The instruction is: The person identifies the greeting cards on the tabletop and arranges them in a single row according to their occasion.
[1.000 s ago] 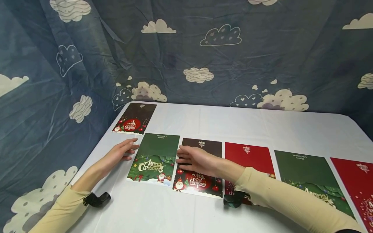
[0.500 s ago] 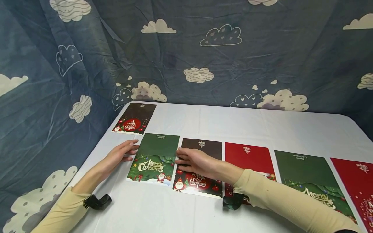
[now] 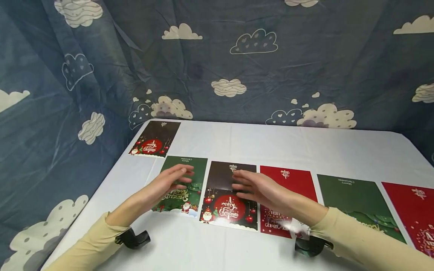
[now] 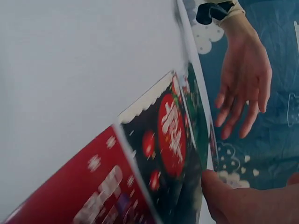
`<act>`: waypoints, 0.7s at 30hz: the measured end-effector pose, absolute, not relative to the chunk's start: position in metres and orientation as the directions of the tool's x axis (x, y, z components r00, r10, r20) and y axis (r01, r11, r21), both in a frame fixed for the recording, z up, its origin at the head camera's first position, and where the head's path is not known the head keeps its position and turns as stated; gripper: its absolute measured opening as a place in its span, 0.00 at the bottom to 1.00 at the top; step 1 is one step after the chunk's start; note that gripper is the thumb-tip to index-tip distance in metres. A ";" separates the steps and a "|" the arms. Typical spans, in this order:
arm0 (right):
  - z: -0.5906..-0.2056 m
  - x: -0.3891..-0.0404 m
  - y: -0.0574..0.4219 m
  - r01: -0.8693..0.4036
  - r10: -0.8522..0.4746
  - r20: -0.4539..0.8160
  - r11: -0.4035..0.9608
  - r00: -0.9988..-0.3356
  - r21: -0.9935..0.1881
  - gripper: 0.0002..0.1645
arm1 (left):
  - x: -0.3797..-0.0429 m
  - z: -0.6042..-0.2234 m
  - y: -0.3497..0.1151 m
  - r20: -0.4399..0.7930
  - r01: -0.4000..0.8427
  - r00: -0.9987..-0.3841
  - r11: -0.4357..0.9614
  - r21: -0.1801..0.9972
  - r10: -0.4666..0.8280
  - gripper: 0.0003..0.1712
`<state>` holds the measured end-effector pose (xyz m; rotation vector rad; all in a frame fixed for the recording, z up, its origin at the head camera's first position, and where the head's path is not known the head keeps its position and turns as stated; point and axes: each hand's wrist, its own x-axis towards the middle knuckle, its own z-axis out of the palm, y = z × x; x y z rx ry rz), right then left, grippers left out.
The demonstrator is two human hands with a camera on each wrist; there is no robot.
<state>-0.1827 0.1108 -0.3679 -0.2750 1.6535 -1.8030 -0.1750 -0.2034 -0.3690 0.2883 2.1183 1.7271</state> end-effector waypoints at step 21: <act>-0.369 -0.164 0.159 0.328 -0.480 -0.362 0.157 -0.799 -0.932 0.40 | -0.168 -0.377 -0.154 -0.328 -0.254 -0.848 0.224 0.941 0.417 0.35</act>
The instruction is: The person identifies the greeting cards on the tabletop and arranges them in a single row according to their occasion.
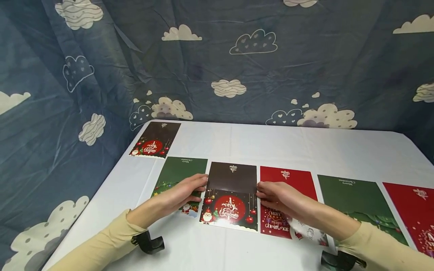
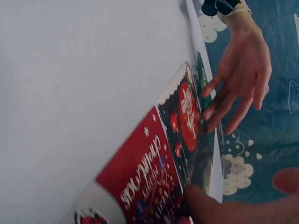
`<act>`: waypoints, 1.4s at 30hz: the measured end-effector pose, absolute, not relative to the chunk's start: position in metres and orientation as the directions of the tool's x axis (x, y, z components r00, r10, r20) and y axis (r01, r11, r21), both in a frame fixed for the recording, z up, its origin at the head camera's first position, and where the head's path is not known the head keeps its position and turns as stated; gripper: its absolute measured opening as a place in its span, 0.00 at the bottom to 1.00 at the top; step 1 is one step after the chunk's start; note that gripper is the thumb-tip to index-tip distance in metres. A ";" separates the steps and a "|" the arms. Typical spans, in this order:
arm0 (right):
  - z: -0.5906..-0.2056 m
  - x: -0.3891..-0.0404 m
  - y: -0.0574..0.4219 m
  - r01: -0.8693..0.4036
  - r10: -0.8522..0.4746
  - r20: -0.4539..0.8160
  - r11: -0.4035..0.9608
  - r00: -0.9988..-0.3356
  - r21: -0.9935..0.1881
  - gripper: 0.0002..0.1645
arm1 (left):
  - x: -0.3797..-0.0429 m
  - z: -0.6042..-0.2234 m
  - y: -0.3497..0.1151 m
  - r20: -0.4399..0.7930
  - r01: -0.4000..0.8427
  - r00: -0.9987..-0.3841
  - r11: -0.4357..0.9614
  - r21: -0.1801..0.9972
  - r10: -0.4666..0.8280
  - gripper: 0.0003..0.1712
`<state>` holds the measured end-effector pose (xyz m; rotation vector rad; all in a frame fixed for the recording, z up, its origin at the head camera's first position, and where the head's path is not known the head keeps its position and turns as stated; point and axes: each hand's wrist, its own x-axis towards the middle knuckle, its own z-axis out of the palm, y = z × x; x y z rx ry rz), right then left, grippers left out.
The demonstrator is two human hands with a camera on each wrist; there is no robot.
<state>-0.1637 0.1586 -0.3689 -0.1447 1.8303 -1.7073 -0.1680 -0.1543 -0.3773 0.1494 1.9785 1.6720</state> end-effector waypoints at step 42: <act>-0.371 -0.205 0.125 0.193 -0.453 -0.169 -0.006 -0.875 -0.981 0.33 | -0.197 -0.373 -0.172 -0.095 -0.102 -0.967 -0.019 0.995 0.236 0.30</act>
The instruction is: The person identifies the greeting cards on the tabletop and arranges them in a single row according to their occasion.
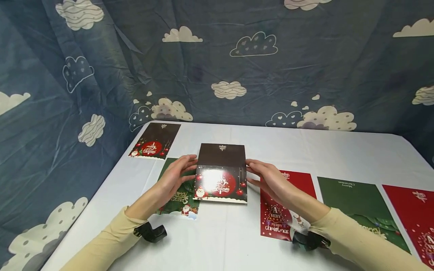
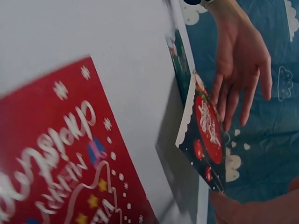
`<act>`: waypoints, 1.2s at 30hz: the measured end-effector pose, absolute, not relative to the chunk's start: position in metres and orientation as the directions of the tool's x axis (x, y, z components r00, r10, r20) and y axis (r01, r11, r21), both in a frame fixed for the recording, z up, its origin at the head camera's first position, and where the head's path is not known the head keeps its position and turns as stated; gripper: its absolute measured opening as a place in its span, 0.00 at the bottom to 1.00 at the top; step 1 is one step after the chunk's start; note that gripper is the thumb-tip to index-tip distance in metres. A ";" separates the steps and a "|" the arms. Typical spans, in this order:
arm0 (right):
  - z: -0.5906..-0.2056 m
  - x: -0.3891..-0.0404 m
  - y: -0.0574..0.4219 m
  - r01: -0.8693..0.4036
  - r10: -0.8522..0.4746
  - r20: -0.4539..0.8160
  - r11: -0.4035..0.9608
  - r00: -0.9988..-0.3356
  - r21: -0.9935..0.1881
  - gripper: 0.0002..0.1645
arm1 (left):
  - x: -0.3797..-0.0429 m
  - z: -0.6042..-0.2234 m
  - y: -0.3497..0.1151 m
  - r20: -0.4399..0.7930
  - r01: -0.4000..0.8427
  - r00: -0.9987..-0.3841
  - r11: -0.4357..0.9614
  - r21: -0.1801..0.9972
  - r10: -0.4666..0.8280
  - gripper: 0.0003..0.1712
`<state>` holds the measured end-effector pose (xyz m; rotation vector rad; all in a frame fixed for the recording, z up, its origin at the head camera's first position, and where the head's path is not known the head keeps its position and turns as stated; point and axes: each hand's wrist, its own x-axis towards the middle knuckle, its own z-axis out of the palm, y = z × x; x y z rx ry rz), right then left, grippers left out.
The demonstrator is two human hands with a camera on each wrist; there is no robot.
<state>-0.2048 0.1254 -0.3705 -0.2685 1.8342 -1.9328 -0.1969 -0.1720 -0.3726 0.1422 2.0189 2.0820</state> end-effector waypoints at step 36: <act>-0.387 -0.338 0.023 0.409 -0.388 -0.258 -0.379 -0.885 -0.830 0.38 | -0.322 -0.386 -0.254 -0.206 -0.205 -0.976 0.018 0.979 0.065 0.38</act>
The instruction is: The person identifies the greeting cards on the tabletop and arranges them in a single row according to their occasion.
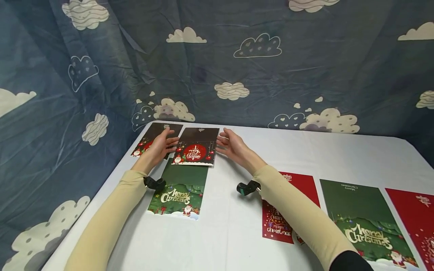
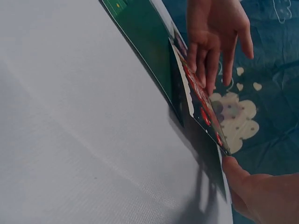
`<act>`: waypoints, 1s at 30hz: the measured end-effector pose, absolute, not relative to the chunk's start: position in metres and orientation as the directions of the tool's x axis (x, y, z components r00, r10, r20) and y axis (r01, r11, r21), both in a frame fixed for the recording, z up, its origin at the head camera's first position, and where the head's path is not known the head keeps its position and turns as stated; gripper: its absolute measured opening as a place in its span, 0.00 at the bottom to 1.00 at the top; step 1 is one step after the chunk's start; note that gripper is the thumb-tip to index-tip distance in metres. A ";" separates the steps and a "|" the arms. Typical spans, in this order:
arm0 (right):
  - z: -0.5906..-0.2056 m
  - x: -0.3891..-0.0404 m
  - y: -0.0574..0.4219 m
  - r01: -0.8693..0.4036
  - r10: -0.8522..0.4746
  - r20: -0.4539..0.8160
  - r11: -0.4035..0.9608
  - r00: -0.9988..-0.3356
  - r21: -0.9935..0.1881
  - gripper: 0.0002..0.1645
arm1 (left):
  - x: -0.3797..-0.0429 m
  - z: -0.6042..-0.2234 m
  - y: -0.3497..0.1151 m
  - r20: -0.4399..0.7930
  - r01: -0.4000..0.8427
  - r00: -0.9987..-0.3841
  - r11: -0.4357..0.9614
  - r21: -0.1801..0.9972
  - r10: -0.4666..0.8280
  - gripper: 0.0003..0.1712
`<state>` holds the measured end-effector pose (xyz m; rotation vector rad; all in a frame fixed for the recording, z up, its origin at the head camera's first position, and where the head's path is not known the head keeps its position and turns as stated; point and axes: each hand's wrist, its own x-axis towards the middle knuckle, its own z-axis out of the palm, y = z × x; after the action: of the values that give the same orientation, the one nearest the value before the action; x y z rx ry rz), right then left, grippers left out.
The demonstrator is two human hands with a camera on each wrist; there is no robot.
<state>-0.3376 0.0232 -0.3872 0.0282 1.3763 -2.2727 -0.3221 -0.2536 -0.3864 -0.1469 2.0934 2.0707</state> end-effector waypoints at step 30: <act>-0.398 -0.344 0.007 0.370 -0.297 -0.285 -0.289 -0.911 -0.883 0.37 | -0.337 -0.384 -0.251 -0.252 -0.221 -0.960 0.224 0.949 0.120 0.39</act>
<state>-0.3440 0.0067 -0.3976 0.0906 1.5560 -2.2326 -0.3370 -0.2510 -0.3840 -0.0946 2.2287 1.8002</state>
